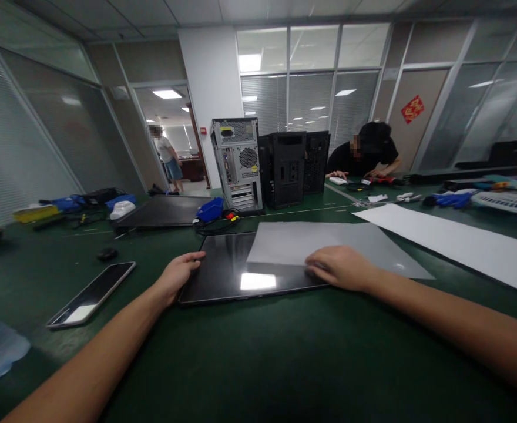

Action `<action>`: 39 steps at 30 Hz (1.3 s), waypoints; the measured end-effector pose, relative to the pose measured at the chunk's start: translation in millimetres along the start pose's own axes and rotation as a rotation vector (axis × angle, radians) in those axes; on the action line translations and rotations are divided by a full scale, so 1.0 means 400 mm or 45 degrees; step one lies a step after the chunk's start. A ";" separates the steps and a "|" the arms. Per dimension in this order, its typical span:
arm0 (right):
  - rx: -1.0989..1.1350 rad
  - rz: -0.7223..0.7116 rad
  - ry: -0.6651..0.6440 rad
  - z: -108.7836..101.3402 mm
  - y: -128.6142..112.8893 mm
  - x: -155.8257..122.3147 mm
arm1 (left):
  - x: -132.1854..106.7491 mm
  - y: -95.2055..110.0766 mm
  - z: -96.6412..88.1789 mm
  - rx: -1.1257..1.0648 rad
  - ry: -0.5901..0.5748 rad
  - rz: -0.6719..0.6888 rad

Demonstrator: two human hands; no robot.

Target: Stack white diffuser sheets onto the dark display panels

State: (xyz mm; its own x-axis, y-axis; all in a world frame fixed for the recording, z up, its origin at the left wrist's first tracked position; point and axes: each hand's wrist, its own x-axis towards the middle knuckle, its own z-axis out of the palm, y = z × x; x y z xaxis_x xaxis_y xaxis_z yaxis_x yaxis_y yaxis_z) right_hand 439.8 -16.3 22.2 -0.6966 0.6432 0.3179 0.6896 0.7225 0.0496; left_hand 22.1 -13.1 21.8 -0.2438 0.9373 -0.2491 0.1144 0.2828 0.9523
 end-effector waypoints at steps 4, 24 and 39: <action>0.098 -0.155 -0.011 -0.017 -0.043 0.010 | -0.005 0.001 -0.006 0.006 -0.001 0.041; 0.109 0.235 0.065 -0.008 0.049 0.005 | -0.004 -0.003 -0.024 0.097 -0.161 0.091; 0.145 0.109 -0.026 -0.001 0.012 0.005 | -0.013 0.005 -0.023 0.242 -0.154 0.189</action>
State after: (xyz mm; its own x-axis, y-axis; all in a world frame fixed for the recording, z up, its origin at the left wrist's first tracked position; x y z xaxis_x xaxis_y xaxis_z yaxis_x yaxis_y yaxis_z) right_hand 441.9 -11.8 23.4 -0.6412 0.7077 0.2967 0.7205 0.6883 -0.0845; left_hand 14.8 -19.1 26.5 -0.0955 0.9856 -0.1395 0.3216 0.1632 0.9327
